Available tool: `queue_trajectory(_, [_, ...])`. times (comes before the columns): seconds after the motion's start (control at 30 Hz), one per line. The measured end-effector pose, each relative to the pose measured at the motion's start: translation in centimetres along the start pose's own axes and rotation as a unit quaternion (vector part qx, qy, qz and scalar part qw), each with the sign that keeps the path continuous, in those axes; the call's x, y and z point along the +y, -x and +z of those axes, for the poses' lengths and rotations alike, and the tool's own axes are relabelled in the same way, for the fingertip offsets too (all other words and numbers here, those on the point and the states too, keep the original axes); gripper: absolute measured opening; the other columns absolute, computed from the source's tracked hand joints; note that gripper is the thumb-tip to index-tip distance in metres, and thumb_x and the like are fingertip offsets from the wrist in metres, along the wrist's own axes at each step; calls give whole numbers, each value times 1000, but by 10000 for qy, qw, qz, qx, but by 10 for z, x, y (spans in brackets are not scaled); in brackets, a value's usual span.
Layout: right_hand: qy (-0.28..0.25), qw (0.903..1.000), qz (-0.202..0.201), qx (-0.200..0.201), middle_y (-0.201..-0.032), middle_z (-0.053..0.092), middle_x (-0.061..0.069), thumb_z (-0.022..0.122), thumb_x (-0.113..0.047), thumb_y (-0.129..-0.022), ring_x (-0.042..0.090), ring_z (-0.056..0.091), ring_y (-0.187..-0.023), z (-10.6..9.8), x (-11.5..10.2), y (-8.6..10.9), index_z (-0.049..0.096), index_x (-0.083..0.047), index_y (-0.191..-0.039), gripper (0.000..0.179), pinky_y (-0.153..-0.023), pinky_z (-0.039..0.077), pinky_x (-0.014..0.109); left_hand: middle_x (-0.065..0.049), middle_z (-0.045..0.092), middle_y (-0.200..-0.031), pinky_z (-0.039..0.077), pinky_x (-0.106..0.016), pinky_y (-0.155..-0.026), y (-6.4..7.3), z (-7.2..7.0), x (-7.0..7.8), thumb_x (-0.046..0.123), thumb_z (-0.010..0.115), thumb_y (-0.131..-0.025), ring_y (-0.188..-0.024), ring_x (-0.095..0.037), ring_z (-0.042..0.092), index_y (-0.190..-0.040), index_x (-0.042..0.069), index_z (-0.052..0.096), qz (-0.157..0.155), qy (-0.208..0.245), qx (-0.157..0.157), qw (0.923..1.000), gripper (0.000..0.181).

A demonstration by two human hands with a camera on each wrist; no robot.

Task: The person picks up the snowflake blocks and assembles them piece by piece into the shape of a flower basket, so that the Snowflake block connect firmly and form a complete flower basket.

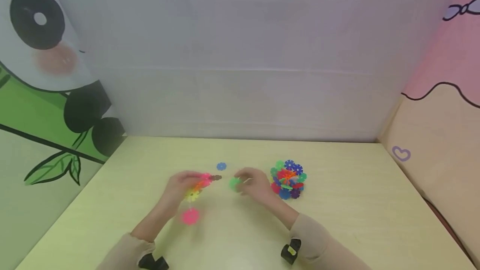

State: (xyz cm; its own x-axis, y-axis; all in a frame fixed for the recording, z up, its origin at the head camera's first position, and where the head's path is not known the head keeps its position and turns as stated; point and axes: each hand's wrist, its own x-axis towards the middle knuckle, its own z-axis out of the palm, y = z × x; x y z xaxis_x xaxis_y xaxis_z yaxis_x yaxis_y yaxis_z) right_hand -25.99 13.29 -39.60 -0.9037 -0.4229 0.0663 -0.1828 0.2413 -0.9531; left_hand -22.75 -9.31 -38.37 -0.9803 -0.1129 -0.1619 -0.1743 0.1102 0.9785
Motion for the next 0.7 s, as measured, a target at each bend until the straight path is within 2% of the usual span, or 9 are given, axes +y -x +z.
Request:
queue_trajectory(0.17, [-700,9962,399,321,-88,58,12,63,-5,-83,25,66,-79,-9,-9,14,56,6,-110,30,-70,54,34,-6,68,-82,47,-25,-67,1,16,-2,14,63,-82,-70,-16,60,-97,0,65,83,46,-272,9996,21])
queue_trajectory(0.43, [-983,9906,671,678,-87,57,10,62,-4,-83,21,66,-79,-10,-13,22,55,7,-111,31,-69,55,32,-6,69,-84,47,-25,-68,4,30,-3,18,64,-83,-72,-15,60,-99,0,64,122,20,-508,9986,24])
queue_trajectory(0.7, [-1204,9868,959,511,-87,60,8,61,-5,-83,18,65,-77,-15,-10,22,54,8,-113,33,-70,54,30,-7,69,-84,48,-23,-65,4,34,-3,14,62,-84,-69,-15,62,-99,-1,64,110,112,-602,9981,22])
